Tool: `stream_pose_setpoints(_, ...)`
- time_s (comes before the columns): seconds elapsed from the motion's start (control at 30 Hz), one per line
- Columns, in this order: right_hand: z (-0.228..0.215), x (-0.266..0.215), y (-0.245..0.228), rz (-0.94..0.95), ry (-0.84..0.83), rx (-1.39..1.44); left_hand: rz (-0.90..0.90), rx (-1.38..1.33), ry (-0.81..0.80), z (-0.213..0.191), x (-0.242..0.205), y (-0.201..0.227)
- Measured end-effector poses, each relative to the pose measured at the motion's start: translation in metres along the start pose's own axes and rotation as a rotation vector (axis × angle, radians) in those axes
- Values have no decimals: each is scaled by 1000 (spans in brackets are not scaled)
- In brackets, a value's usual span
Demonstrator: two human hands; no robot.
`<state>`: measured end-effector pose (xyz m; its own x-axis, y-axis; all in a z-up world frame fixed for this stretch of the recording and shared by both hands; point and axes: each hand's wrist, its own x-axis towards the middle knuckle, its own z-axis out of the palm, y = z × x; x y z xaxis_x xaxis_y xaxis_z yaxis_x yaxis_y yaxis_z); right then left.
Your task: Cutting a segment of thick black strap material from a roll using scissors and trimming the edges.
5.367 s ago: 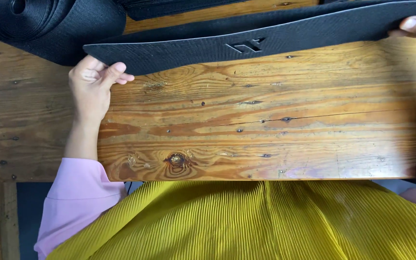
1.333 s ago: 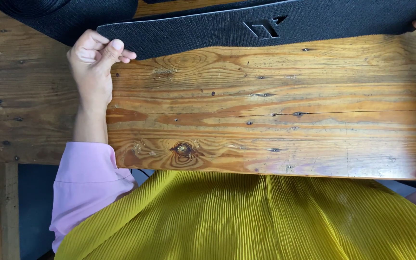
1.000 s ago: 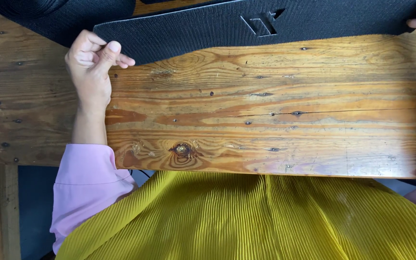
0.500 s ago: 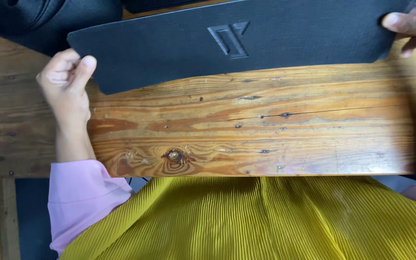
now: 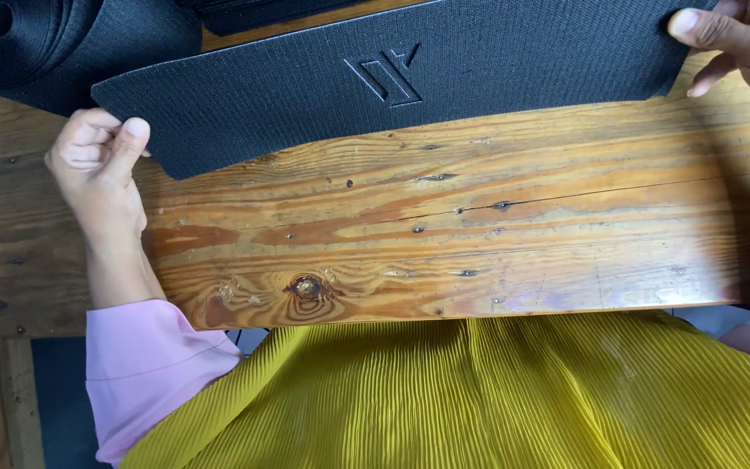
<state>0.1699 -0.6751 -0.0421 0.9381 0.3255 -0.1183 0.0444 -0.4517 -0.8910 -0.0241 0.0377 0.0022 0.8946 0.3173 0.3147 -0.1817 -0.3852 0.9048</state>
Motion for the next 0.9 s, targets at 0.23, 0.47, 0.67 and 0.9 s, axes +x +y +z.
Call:
stream_pose_setpoints(0.23, 8, -5, -31, -26, -29, -24, 7, 14, -11, 0, 0, 1)
stream_pose_setpoints(0.47, 5, -5, -23, 5, -58, -17, -2, 10, -14, -4, 0, 1)
stream_pose_setpoints(0.67, 29, -8, -45, 25, -19, 36, -73, 75, 22, -15, 1, -8)
stream_pose_setpoints(0.9, 47, -17, -95, 23, -146, 2, -162, 109, 64, -28, 3, -24)
